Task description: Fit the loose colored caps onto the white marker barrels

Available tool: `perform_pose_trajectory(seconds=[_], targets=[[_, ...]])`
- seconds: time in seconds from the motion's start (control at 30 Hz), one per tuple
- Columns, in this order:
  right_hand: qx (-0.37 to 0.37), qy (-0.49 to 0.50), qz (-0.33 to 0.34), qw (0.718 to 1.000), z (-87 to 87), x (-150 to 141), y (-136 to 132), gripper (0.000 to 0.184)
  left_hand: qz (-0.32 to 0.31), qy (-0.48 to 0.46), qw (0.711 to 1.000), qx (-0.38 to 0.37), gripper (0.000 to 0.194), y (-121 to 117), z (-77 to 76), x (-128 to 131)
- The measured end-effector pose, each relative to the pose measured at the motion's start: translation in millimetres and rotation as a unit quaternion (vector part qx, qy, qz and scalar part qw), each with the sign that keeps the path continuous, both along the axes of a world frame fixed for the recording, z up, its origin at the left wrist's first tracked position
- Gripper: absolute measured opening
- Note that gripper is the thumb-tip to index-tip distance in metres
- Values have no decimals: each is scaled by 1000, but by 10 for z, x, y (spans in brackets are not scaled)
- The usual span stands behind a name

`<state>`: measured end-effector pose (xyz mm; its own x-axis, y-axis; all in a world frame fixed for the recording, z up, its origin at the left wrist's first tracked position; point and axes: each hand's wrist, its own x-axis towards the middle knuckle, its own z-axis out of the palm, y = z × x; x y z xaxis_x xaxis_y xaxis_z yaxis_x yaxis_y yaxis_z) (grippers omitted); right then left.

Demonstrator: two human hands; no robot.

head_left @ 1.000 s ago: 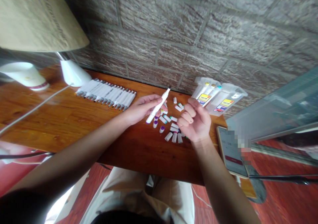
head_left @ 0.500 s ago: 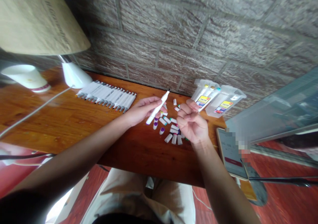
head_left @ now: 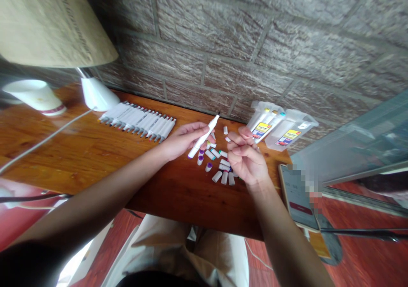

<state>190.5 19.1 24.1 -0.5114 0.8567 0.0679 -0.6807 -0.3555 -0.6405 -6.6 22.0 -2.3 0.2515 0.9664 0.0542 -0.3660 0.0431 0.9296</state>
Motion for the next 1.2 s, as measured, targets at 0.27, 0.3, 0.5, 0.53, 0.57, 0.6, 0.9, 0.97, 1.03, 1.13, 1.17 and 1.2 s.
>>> perform_pose_trajectory(seconds=[0.27, 0.3, 0.5, 0.53, 0.57, 0.6, 0.9, 0.97, 1.03, 1.13, 1.17, 1.2], targets=[[-53, 6, -37, 998, -34, 1, 96, 33, 5, 4, 1000, -5, 42, -1, 7, 0], [-47, 17, -31, 998, -35, 8, 106, 33, 1, 5, 1000, -2, 41, 0, 5, -2], [-34, 25, -33, 999, -61, -8, 123, 31, 1, 7, 1000, 4, 41, 0, 8, -3], [-38, 20, -41, 998, -66, -16, 123, 32, 4, 6, 1000, 3, 41, 0, 10, -2], [-41, 17, -48, 998, -70, -22, 121, 33, 5, 6, 1000, 3, 41, 1, 12, -1], [-44, 13, -53, 998, -73, -27, 120, 35, 6, 8, 1000, 4, 41, 1, 14, -1], [-62, -2, -72, 995, -114, -29, 164, 29, 20, 124, 990, 57, 39, -35, 40, -12], [-42, -32, -72, 996, -143, -4, 198, 27, 38, 180, 977, 105, 37, -50, 47, -18], [12, -112, -91, 989, -173, 35, 223, 25, 81, 208, 959, 173, 33, -60, 47, -30], [171, -282, -136, 934, -203, 99, 229, 20, 127, 245, 937, 214, 29, -55, 30, -55], [224, -333, -120, 908, -208, 117, 223, 22, 140, 255, 932, 218, 30, -48, 20, -63], [269, -376, -84, 883, -212, 133, 215, 26, 152, 263, 927, 221, 31, -39, 6, -71]])
